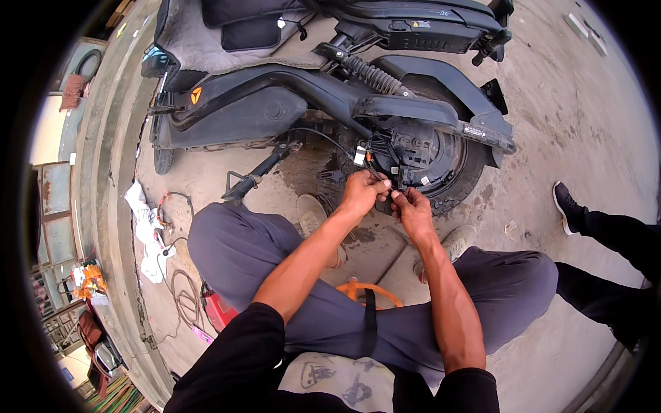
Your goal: The person sits on a small stool and works on the rear wheel assembly of a scooter, manipulating electrical connectors and wires. They repeatedly connect and disconnect a white multi-pin connector and handle other wires near the motor housing while another person observes.
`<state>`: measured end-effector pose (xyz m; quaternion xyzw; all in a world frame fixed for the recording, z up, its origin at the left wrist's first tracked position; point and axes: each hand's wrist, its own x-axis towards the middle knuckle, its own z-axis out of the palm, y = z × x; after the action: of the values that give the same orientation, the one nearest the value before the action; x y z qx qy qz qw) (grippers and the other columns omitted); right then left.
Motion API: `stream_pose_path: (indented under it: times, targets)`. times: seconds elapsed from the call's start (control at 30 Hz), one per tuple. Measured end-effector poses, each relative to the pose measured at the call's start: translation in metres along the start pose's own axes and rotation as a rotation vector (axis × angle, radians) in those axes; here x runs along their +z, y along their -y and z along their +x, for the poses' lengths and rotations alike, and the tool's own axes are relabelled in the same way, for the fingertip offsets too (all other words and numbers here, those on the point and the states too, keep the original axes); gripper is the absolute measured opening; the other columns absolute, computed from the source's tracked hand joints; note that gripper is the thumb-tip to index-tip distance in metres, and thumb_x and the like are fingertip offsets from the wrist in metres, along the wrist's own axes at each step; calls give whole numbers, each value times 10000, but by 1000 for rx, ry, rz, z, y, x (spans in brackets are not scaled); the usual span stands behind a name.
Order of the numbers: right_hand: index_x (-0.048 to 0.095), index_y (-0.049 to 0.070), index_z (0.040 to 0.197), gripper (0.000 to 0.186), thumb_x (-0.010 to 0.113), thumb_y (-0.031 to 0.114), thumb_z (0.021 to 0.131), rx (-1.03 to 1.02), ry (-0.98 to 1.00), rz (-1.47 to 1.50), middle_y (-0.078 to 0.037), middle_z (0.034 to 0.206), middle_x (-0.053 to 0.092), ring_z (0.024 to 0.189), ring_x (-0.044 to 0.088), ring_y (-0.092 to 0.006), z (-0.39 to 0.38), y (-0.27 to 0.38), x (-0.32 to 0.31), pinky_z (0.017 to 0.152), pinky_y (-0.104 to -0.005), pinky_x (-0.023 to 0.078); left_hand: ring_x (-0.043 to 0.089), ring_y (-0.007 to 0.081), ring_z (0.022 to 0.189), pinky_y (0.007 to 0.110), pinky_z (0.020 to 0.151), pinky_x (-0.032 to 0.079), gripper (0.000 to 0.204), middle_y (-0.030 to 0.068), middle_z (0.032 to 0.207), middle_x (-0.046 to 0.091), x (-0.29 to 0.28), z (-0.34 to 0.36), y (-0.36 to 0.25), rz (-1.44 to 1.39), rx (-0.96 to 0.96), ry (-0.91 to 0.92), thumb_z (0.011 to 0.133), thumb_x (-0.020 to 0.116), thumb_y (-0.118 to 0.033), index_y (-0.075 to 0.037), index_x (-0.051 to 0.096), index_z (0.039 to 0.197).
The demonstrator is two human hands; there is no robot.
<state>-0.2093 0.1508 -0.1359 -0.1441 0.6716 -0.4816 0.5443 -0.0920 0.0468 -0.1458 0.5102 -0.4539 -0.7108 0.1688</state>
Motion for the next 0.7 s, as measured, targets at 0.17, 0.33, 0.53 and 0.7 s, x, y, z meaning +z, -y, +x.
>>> stream_pose_path:
  times: [0.17, 0.33, 0.53, 0.7]
  targets:
    - [601, 43, 903, 228, 653, 244, 999, -10, 47, -63, -2, 746, 611, 617, 550, -89, -2, 0, 1, 539, -260, 422, 637, 114, 689, 261, 617, 529, 139, 76, 830, 696, -6, -5, -8, 147, 20, 17, 939, 692, -65, 44, 650, 1014]
    - [588, 54, 910, 215, 637, 236, 1012, 11, 47, -47, -8, 769, 611, 623, 561, -94, -7, 4, 4, 558, -259, 428, 644, 116, 695, 261, 615, 538, 153, 80, 826, 696, -6, -8, -13, 196, 33, 57, 945, 691, -76, 50, 642, 1017]
    - [578, 46, 907, 223, 633, 231, 1018, 1, 16, -12, -18, 771, 614, 607, 564, -100, -2, -2, -2, 537, -266, 439, 658, 126, 709, 260, 613, 545, 139, 84, 857, 701, 4, -7, -11, 80, 32, 20, 956, 674, -64, 52, 638, 1023]
    - [618, 15, 927, 194, 656, 197, 981, -30, 3, -196, -64, 769, 659, 640, 621, -169, 0, 5, -11, 593, -328, 483, 661, 140, 720, 271, 630, 555, 118, 82, 870, 689, -7, -9, -9, 62, 20, 34, 972, 646, -61, 38, 633, 1036]
